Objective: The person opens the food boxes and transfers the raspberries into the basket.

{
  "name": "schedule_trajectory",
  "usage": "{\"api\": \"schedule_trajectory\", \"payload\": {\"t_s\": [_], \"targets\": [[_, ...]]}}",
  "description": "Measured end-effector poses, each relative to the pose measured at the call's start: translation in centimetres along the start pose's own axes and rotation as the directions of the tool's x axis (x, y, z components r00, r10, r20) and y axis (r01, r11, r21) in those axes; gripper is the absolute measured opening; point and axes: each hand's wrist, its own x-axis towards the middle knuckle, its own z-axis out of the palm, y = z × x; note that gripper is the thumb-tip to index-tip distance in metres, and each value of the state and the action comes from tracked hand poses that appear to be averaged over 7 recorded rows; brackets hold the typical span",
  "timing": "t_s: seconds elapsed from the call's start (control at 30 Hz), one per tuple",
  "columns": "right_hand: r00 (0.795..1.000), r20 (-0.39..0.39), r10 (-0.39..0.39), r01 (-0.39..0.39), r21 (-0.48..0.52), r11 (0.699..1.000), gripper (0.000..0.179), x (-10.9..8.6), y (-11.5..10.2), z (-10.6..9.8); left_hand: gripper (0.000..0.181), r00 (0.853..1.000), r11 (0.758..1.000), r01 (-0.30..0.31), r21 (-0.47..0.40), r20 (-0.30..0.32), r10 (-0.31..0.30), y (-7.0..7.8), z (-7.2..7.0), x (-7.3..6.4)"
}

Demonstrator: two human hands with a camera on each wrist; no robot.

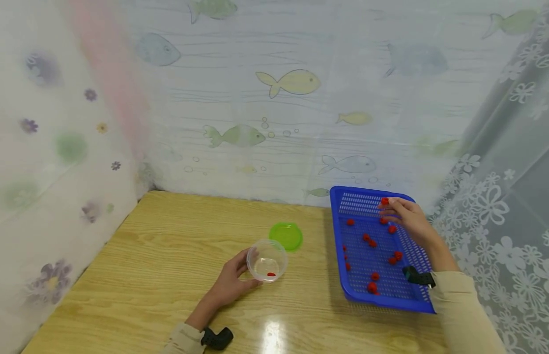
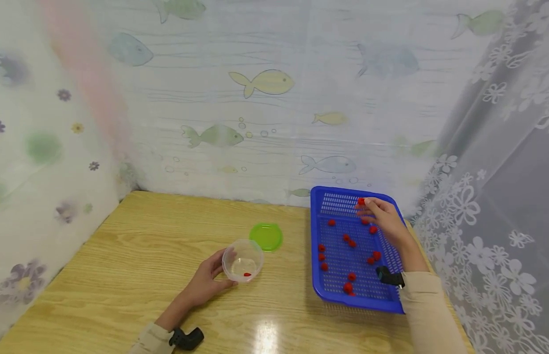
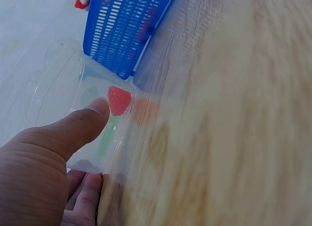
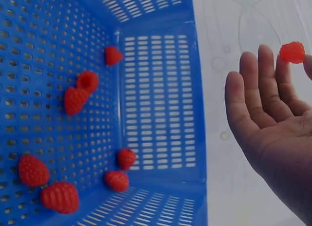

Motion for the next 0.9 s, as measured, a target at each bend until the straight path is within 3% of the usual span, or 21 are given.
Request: {"api": "schedule_trajectory", "payload": {"t_s": [0.9], "targets": [[1.0,0.008,0.011,-0.012,0.044,0.999,0.036,-0.42,0.46,-0.23,0.086,1.0,1.0,-0.025,0.014,0.015,0.025,0.0,-0.02,-0.02]]}}
